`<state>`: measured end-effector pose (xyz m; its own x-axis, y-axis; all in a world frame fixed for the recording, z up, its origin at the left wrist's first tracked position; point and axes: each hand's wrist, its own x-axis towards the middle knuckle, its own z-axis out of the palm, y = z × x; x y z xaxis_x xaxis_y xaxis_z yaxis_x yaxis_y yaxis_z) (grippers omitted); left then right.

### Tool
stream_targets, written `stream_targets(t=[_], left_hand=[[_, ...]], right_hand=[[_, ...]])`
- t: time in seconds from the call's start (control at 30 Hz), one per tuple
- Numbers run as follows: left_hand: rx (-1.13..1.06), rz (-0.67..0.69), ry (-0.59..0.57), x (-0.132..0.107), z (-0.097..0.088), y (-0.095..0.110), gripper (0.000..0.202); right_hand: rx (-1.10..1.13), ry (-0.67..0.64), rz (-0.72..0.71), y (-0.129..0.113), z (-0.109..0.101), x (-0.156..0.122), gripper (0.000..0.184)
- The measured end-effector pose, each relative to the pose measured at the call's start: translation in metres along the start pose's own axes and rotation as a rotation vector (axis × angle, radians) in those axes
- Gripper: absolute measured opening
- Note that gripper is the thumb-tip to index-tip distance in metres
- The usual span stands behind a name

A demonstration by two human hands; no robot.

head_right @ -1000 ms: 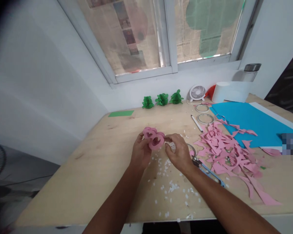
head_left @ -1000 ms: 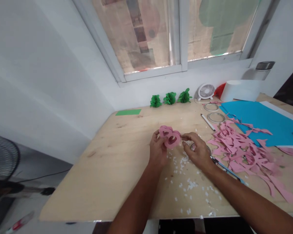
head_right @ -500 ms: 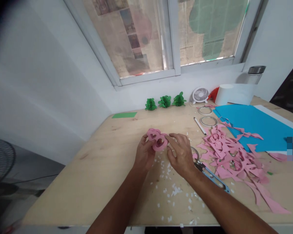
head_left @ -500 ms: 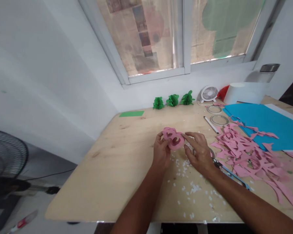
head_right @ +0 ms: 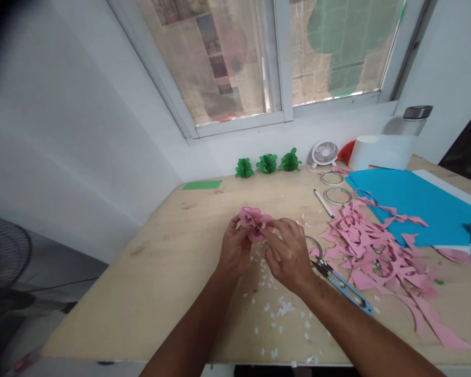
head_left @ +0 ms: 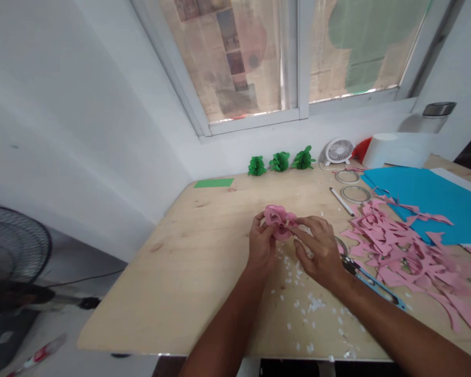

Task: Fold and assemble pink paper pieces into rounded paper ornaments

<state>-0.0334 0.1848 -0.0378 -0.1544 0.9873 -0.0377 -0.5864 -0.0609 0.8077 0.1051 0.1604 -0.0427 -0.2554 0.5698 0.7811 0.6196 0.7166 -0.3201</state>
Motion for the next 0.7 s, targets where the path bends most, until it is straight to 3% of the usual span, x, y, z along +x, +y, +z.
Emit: stream_targets(t=[0.4,0.7], left_hand=[[-0.032,-0.051,-0.015,-0.0031,0.0000,0.0009,0.049],[-0.089,-0.082,-0.019,-0.0029,-0.0005,0.0000,0.051]], right_hand=[[0.034,-0.030,-0.069,-0.0064,0.0020,-0.0025,0.039],[0.029,-0.014,-0.042,-0.0014,0.0043,-0.0028,0.033]])
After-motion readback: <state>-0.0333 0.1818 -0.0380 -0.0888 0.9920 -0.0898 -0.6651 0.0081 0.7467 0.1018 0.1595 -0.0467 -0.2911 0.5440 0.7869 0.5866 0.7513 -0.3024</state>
